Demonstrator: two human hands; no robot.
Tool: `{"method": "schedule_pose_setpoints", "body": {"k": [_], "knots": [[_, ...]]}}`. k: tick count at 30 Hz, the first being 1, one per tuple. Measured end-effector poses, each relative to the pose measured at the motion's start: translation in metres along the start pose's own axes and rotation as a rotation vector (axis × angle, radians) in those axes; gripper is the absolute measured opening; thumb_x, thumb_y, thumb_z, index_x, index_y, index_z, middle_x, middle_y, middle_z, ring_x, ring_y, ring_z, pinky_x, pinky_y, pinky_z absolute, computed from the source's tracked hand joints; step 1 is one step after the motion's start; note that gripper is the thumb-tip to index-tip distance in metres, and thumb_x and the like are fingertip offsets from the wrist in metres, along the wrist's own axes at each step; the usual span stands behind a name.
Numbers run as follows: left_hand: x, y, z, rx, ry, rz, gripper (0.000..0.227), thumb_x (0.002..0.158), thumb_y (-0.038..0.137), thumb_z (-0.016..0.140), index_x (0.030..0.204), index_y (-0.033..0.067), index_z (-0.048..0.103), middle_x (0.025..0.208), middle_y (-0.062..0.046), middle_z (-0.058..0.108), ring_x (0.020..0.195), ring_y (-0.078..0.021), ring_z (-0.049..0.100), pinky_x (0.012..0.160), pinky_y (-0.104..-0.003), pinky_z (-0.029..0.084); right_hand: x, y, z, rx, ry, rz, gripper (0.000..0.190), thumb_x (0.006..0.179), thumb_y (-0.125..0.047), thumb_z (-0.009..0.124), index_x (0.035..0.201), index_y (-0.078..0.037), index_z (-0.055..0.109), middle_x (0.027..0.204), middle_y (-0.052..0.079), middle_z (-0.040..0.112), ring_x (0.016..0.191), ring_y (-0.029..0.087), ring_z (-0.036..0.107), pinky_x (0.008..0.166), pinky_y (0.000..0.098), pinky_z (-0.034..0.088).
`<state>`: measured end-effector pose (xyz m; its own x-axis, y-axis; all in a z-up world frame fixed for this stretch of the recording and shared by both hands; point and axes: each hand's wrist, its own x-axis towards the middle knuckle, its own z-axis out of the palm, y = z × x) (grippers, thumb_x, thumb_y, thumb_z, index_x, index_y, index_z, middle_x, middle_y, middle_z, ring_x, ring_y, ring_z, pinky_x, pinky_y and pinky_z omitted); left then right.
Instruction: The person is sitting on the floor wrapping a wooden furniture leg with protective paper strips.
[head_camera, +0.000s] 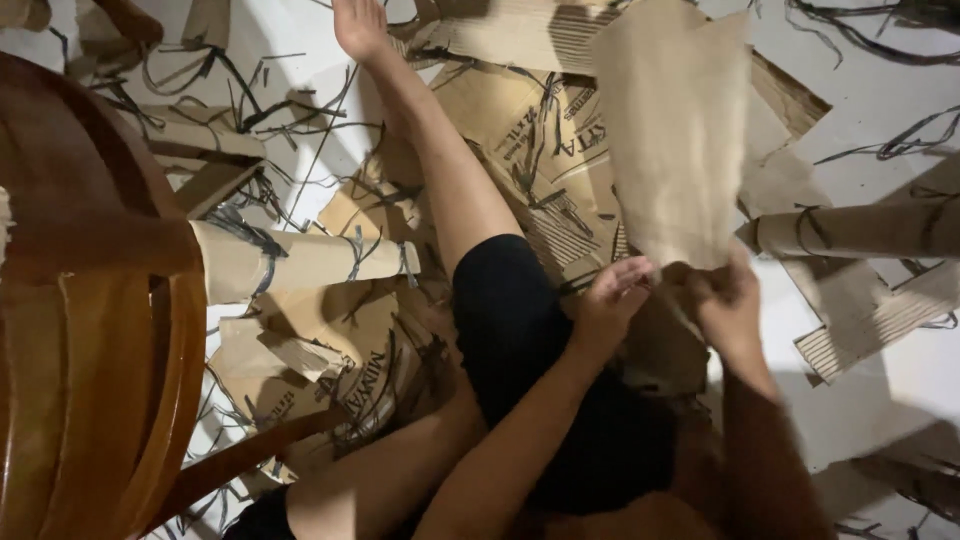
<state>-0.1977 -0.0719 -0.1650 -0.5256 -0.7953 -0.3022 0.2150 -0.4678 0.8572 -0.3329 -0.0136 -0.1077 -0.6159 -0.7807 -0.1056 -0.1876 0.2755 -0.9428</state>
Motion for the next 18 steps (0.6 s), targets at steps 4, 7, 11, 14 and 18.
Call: {"method": "schedule_pose_setpoints", "body": {"k": [4,7,11,14,18], "knots": [[-0.004,0.053,0.017,0.058,0.207,-0.213,0.049,0.087,0.010,0.066,0.136,0.0058,0.058,0.136,-0.015,0.063,0.131,-0.0200,0.057,0.106,-0.035,0.049,0.016,0.017,-0.021,-0.216,0.135,0.001,0.078,0.087,0.004,0.072,0.154,0.001,0.032,0.128,0.029,0.055,0.114,0.042,0.060,0.091,0.0509,0.051],[-0.010,0.042,0.021,-0.008,0.313,-0.216,0.053,0.082,0.011,0.064,0.134,0.0070,0.055,0.141,-0.013,0.061,0.139,-0.0210,0.054,0.110,-0.034,0.043,0.041,0.024,-0.017,-0.491,0.158,-0.236,0.080,0.086,0.000,0.075,0.152,0.008,0.032,0.138,0.032,0.053,0.125,0.045,0.053,0.103,0.0510,0.043],[-0.022,0.060,0.037,0.052,0.383,-0.213,0.060,0.081,0.013,0.063,0.141,0.0145,0.055,0.134,-0.003,0.067,0.109,-0.0116,0.064,0.082,-0.022,0.052,0.090,-0.007,0.036,-0.274,0.023,-0.311,0.037,0.089,0.001,0.064,0.125,-0.004,0.060,0.127,0.015,0.061,0.121,0.030,0.058,0.108,0.0362,0.042],[-0.011,0.034,0.053,-0.215,0.294,-0.089,0.049,0.074,-0.018,0.063,0.111,0.0133,0.057,0.110,-0.006,0.064,0.100,-0.0134,0.062,0.086,-0.023,0.051,0.143,0.018,0.085,-0.362,-0.084,-0.492,0.025,0.095,-0.005,0.060,0.119,-0.001,0.067,0.118,0.023,0.064,0.116,0.041,0.055,0.104,0.0509,0.042],[0.005,-0.043,0.057,-0.375,0.278,-0.131,0.067,0.059,-0.023,0.054,0.114,0.0139,0.061,0.138,-0.003,0.059,0.109,-0.0163,0.063,0.079,-0.021,0.051,0.221,0.012,0.117,-0.414,-0.068,-0.529,0.041,0.089,-0.011,0.061,0.129,0.001,0.063,0.132,0.029,0.059,0.125,0.046,0.054,0.108,0.0503,0.044]]}}
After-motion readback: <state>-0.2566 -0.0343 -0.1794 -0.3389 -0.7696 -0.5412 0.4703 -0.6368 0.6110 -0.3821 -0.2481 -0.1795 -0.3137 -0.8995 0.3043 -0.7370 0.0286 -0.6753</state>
